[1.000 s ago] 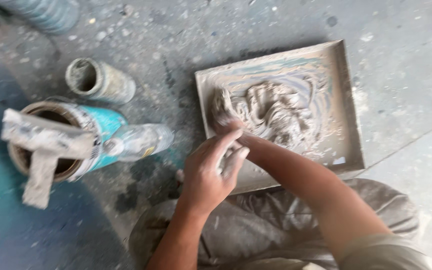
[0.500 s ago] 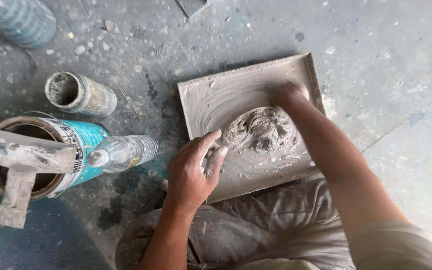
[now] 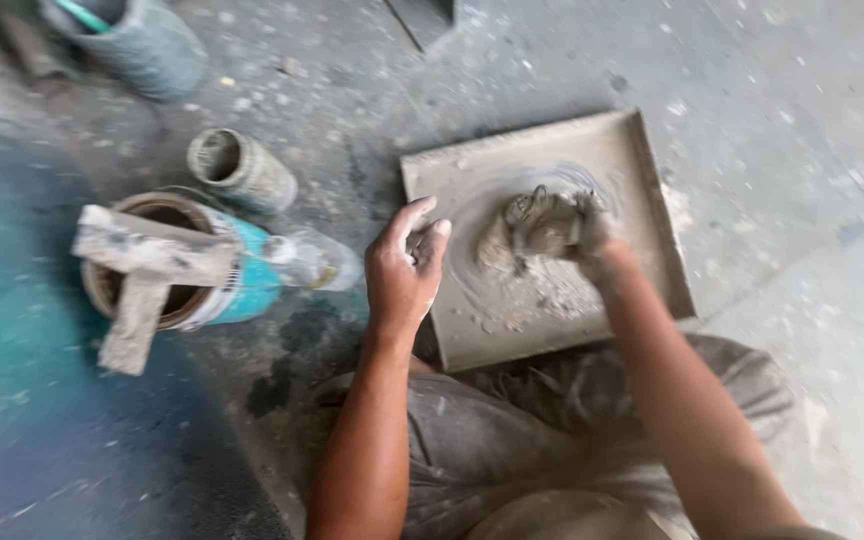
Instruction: The person scoops a white powder from a yellow bag into a metal bowl, carries it to a workspace, and pours it onto a tray. They then add water from a small container and mix the powder and water by hand into a paste.
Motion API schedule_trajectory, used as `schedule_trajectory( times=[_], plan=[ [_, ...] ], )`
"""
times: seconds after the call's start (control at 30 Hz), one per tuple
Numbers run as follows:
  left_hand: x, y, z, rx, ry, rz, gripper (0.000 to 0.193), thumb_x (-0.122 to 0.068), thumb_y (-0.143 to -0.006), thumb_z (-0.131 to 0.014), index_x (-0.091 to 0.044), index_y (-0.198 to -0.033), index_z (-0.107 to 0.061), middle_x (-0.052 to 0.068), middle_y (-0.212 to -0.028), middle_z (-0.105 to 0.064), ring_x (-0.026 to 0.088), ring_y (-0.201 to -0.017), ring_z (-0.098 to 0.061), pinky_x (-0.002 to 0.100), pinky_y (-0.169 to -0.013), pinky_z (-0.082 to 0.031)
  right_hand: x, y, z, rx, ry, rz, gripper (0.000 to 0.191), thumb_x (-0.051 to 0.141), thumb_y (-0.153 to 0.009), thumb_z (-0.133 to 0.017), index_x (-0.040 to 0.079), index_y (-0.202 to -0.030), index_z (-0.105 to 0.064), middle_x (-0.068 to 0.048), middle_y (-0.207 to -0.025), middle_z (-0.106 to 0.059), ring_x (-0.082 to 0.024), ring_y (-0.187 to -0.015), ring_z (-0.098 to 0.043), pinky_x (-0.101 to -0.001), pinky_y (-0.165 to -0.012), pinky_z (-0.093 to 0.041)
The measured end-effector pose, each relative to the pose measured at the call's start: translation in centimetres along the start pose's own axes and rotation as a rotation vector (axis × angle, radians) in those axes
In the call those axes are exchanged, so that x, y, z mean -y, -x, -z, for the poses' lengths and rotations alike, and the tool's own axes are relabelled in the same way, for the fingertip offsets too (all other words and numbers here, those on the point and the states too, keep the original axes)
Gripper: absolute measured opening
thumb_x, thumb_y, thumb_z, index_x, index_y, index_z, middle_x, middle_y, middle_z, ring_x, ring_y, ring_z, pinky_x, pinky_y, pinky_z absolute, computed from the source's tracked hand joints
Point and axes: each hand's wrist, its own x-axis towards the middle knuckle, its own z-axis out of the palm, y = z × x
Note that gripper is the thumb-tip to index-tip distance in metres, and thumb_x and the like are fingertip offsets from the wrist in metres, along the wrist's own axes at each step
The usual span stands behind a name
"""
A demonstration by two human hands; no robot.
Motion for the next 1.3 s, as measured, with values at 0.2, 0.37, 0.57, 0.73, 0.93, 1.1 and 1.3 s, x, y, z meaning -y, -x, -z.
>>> schedule_trajectory(
  times=[0.2,0.37,0.57,0.73,0.93,1.1,1.3],
  plan=[
    [1.0,-1.2,0.4,-0.104,0.239,0.109,0.032,-0.024,-0.1,-0.071,-0.008,-0.127,-0.069,0.006,-0.102,-0.078,0.015,-0.084,-0.073,0.028,-0.071,-0.062,3.8,5.2,5.6,-0.261,-0.286,0.341,0.027,0.031,-0.101,-0.066,0.004,-0.101,-0.063,-0.011,-0.083,-0.069,-0.016,-0.07,-0.065,-0.0344,-0.062,-0.056],
    [-0.3,0.1,0.5,-0.059,0.104,-0.021,0.034,-0.026,-0.102,-0.07,-0.006,-0.13,-0.066,0.01,-0.123,-0.075,0.017,-0.094,-0.075,0.029,-0.085,-0.063,0.4,0.5,2.2,-0.412,1.103,0.911,0.012,0.009,-0.102,-0.059,-0.002,-0.1,-0.062,-0.015,-0.089,-0.067,-0.02,-0.079,-0.064,-0.0336,-0.075,-0.059],
    [-2.2,1.7,3.8,-0.117,0.393,0.17,0.037,-0.02,-0.101,-0.071,-0.001,-0.131,-0.066,0.013,-0.107,-0.077,0.017,-0.095,-0.074,0.032,-0.084,-0.062,0.3,-1.3,-10.6,0.013,1.109,1.114,0.033,0.018,-0.104,-0.048,-0.001,-0.13,-0.057,-0.019,-0.122,-0.063,-0.03,-0.114,-0.063,-0.0479,-0.117,-0.048],
    [-3.6,2.0,4.4,-0.074,0.489,0.175,0.034,-0.013,-0.099,-0.072,0.0,-0.129,-0.064,0.008,-0.103,-0.076,0.014,-0.093,-0.076,0.029,-0.08,-0.066,6.7,-2.4,-19.3,0.041,1.366,1.154,0.077,0.025,-0.086,-0.055,-0.004,-0.153,-0.035,-0.032,-0.156,-0.038,-0.045,-0.134,-0.052,-0.0579,-0.114,-0.039],
    [-3.9,1.8,3.8,-0.021,0.543,0.233,0.034,-0.012,-0.1,-0.072,0.003,-0.129,-0.063,0.009,-0.101,-0.073,0.013,-0.094,-0.07,0.027,-0.085,-0.058,11.0,-4.3,-18.6,-0.023,1.575,0.893,0.07,0.026,-0.098,-0.057,-0.003,-0.157,-0.035,-0.035,-0.156,-0.032,-0.053,-0.138,-0.036,-0.0704,-0.108,-0.031],
    [-3.2,1.6,1.8,0.03,0.536,0.327,0.037,-0.016,-0.1,-0.072,0.001,-0.131,-0.065,0.008,-0.1,-0.075,0.012,-0.09,-0.069,0.026,-0.082,-0.057,6.2,-2.2,-16.3,0.068,1.607,0.623,0.069,0.041,-0.102,-0.053,0.004,-0.157,-0.037,-0.034,-0.156,-0.037,-0.053,-0.142,-0.034,-0.076,-0.109,-0.028],
    [-1.9,1.2,-1.7,0.058,0.338,0.034,0.033,-0.017,-0.103,-0.072,-0.002,-0.131,-0.066,0.009,-0.118,-0.073,0.015,-0.108,-0.071,0.027,-0.094,-0.056,2.9,-1.8,-15.4,-0.111,1.385,0.684,0.069,0.049,-0.102,-0.047,0.005,-0.155,-0.04,-0.028,-0.16,-0.035,-0.048,-0.148,-0.031,-0.0653,-0.117,-0.026]
  ],
)
